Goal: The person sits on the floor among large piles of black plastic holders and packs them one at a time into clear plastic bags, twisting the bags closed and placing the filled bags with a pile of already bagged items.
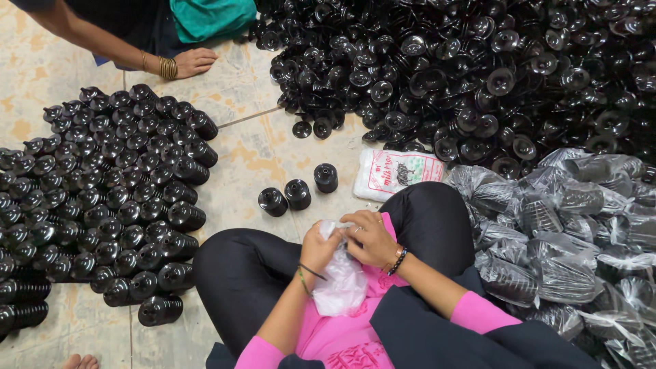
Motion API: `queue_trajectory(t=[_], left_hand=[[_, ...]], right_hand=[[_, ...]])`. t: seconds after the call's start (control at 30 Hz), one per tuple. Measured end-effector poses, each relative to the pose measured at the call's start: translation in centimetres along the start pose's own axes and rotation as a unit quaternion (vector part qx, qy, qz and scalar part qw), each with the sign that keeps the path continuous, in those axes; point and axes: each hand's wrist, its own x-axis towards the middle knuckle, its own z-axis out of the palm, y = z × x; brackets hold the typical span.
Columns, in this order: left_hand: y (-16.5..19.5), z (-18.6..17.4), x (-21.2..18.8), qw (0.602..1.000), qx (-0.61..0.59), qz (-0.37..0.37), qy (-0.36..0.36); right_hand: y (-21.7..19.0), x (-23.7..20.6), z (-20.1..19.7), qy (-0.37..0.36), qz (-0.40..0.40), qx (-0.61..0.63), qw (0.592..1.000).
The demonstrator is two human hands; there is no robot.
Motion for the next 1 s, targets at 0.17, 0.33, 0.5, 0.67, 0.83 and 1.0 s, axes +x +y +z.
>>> queue_trajectory(t=[0.17, 0.33, 0.5, 0.67, 0.83, 1.0], left_hand=[[0.4, -1.5, 0.3, 0.997, 0.03, -0.011, -0.073], [3.3, -0.2, -1.8, 0.973, 0.213, 0.083, -0.016], [4.8, 0.8, -2.8, 0.877, 0.333, 0.347, 0.01], [3.6, 0.1, -1.7, 0.951, 0.243, 0.186, -0.027], [1.5, -1.3, -0.2, 0.981, -0.157, -0.083, -0.073], [0.5, -1.2, 0.0, 0.975, -0.196, -0.101, -0.021]], right_hand=[[0.6, -1.0, 0.6, -0.078, 0.109, 0.071, 0.988], [1.7, -1.8, 1.7, -0.053, 0.294, 0.173, 0.938], [2.3, -1.2, 0.9, -0.091, 0.31, 0.206, 0.924], [1.6, -0.5, -0.5, -0.082, 0.118, -0.024, 0.989], [0.7, -0.1, -0.5, -0.065, 0.138, 0.018, 0.988], [0.2, -0.4, 0.4, -0.052, 0.129, 0.045, 0.989]])
